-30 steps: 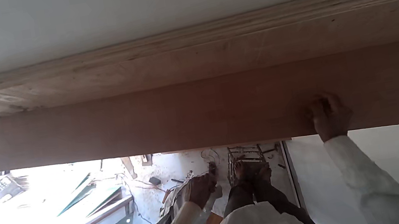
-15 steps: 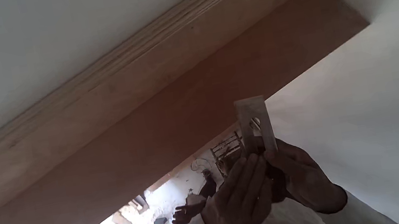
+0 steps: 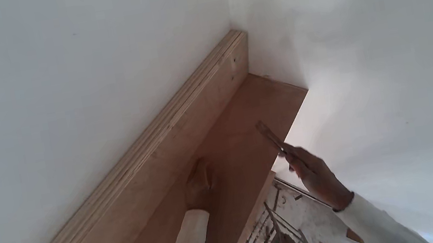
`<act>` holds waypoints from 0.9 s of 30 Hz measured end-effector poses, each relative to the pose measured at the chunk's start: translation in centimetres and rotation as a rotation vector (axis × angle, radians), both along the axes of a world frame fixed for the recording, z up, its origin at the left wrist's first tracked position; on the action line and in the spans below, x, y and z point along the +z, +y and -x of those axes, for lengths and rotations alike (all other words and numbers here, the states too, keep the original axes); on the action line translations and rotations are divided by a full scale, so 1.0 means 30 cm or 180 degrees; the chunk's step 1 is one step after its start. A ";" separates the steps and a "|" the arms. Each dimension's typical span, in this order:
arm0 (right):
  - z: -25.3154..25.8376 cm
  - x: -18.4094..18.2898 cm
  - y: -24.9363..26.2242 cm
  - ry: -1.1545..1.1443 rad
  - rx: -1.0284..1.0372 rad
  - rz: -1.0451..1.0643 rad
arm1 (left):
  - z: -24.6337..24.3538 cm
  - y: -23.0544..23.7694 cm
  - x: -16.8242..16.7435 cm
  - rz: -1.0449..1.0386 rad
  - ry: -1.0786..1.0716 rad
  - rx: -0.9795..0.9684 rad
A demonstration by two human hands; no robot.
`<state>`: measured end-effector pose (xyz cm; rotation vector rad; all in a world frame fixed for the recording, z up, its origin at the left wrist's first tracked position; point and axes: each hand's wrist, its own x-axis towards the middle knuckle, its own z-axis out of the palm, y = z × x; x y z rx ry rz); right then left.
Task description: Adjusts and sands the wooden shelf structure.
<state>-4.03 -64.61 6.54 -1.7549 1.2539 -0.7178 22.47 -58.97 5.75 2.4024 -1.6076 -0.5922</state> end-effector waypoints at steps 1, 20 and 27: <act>-0.008 -0.021 -0.066 0.0330 -0.0071 0.0510 | -0.038 -0.046 -0.137 0.0845 -0.0256 -0.0169; -0.092 -0.192 -0.762 0.2055 -0.0142 0.0812 | -0.062 -0.172 -0.290 0.1679 -0.0665 -0.0106; -0.073 -0.159 -0.788 0.2315 0.0050 0.0892 | -0.056 -0.171 -0.277 0.1750 -0.0681 -0.0115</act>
